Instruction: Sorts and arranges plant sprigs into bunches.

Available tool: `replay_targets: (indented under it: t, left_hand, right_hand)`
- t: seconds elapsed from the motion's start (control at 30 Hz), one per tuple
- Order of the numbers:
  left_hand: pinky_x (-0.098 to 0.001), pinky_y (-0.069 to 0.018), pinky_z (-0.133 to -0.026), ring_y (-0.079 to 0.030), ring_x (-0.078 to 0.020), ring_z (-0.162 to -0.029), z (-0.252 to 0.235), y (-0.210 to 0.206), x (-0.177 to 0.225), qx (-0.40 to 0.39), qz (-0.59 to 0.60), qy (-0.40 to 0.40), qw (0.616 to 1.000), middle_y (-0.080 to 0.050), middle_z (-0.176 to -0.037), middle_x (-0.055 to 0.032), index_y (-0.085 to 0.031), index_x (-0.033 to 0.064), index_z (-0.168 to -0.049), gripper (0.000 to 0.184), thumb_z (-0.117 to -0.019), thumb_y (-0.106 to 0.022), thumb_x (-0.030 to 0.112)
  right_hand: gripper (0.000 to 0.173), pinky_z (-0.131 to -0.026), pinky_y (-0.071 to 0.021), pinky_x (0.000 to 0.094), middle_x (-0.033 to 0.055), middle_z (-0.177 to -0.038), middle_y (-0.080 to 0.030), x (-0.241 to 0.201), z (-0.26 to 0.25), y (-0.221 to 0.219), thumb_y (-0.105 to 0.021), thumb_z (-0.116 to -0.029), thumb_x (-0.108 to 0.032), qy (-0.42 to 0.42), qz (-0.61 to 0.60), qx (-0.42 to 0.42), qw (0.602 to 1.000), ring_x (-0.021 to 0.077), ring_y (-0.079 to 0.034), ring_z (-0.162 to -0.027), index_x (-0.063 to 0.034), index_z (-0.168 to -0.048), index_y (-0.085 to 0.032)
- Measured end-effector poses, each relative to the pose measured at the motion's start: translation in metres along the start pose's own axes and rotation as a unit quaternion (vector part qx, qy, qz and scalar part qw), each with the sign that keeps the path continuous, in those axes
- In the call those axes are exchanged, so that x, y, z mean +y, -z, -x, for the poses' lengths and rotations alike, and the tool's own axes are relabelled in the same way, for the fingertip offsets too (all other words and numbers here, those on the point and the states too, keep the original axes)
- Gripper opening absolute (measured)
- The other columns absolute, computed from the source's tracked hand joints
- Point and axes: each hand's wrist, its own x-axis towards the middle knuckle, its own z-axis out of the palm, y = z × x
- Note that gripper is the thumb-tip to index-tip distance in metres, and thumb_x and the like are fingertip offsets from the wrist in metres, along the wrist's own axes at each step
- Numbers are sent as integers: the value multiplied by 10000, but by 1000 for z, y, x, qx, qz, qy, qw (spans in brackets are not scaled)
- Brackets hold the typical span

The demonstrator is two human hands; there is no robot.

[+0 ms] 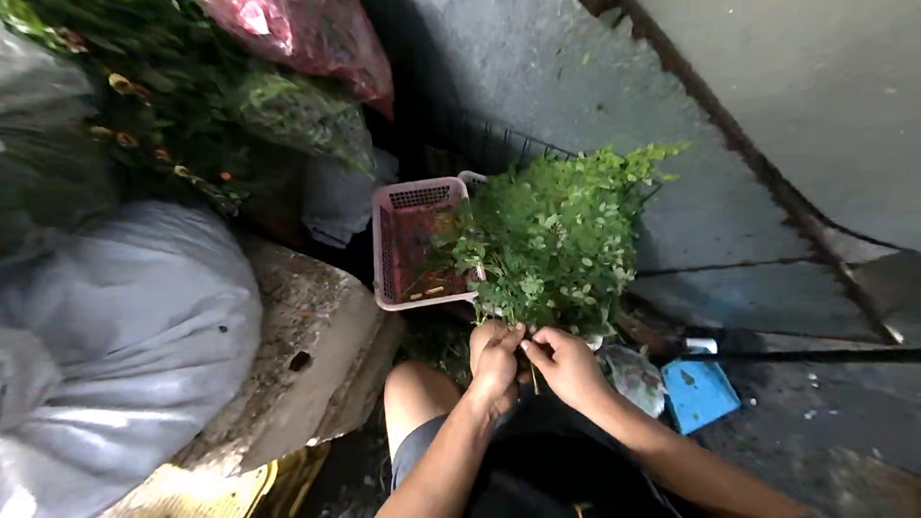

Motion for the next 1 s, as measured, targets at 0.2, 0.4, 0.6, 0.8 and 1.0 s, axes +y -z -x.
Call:
replay_targets:
  t: [0.2, 0.4, 0.6, 0.8, 1.0]
  left_hand:
    - [-181, -360, -404, -476, -60, -493, 5, 11, 1, -24, -39, -12, 999, -663, -855, -77, -597, 47, -1123, 219, -1109, -442, 201]
    - [-202, -431, -447, -517, -81, -528, 8, 3, -2, -21, -75, -93, 993, -610, -762, -51, -598, 30, -1044, 204, -1097, -464, 176]
    - [-304, -576, -517, -630, -157, -584, 17, 16, 31, 106, -137, -65, 983, -643, -839, -86, -543, 0, -1193, 247, -1117, -425, 204]
    - [-232, -399, -346, -380, -80, -362, 35, 23, 50, 55, -39, -87, 994, -415, -548, 17, -553, 57, -1122, 446, -1136, -184, 308]
    - [-235, -468, -393, -452, -90, -410, 42, 20, 48, -1, 11, -87, 996, -458, -602, 3, -577, 20, -1129, 366, -1129, -260, 203]
  right_hand:
    - [325, -829, -576, 291, 43, -993, -715, 8, -3, 27, -652, -999, -377, -9, -99, 4, 995, 90, -681, -886, -75, -1105, -709]
    - [305, -756, -574, 228, 36, -1067, -706, 8, -17, 25, -675, -990, -315, 27, -164, 27, 986, 60, -668, -849, -81, -1184, -700]
    - [250, -675, -591, 356, 97, -976, -693, 52, -27, 52, -555, -1057, -211, -26, -137, 164, 977, 149, -661, -717, -37, -1199, -667]
    - [249, -909, -574, 449, 120, -1118, -711, 75, -22, 37, -631, -1023, -274, -67, -8, 86, 994, 228, -695, -997, -73, -1130, -733]
    - [300, -906, -559, 563, 195, -1289, -623, 95, -72, 63, -597, -1032, -220, -41, 66, 179, 981, 360, -658, -1086, -90, -1292, -673]
